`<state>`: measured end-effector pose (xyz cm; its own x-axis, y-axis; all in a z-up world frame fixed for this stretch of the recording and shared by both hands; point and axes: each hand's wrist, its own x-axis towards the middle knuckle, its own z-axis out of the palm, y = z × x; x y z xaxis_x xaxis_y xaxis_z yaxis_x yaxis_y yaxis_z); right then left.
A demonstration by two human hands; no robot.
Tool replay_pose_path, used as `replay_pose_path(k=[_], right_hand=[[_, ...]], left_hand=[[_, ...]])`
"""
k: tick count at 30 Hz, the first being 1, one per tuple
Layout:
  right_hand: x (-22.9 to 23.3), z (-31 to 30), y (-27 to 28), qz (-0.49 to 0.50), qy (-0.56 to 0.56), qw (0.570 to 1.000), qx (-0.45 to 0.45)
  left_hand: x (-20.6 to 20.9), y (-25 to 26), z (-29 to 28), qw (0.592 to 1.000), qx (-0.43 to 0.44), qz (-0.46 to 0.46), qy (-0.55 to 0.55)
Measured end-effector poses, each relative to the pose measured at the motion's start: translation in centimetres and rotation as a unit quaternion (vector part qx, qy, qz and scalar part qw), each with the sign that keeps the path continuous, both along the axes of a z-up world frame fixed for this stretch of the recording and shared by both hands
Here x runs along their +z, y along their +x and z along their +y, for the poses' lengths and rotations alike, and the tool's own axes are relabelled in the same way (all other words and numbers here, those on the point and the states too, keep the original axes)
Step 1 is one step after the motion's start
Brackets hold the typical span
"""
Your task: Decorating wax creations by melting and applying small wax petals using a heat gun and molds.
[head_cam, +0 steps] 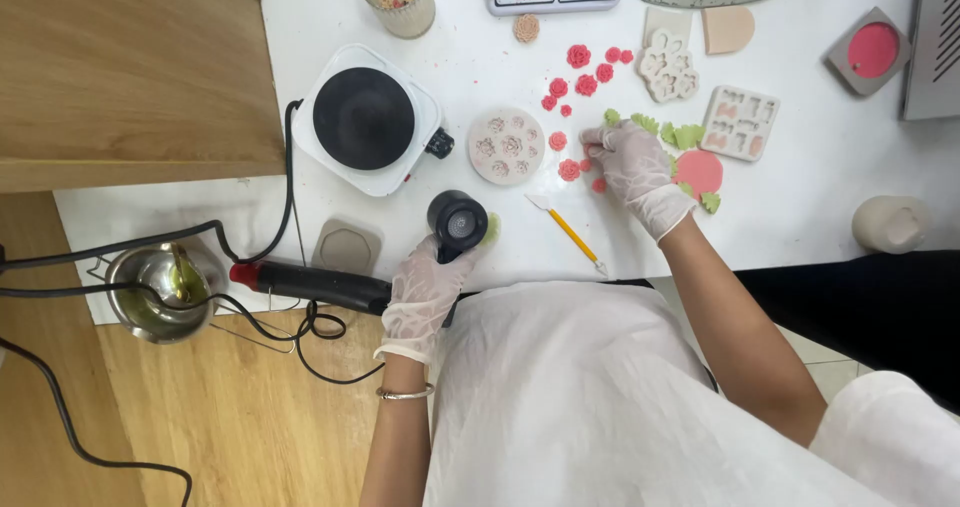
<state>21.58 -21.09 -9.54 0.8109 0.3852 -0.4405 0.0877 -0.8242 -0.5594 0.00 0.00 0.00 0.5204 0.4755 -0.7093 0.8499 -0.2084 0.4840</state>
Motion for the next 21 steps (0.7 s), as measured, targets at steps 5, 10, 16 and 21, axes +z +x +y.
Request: replay_pose_path(k=[5, 10, 16, 21], right_hand=[[1.7, -1.9, -0.3, -0.079, 0.025, 0.996, 0.012], [4.9, -2.1, 0.7, -0.059, 0.096, 0.989, -0.094], [6.5, -0.1, 4.4, -0.050, 0.156, 0.978, -0.125], [5.7, 5.1, 11.1, -0.143, 0.076, 0.980, -0.119]], left_hand=[[1.7, 0.2, -0.9, 0.999, 0.039, 0.029, -0.019], [-1.7, -1.3, -1.6, 0.997, 0.074, 0.016, -0.029], [-2.7, -1.9, -2.9, 0.994, 0.109, -0.007, -0.015], [-2.7, -2.0, -4.3, 0.986, 0.167, -0.003, -0.026]])
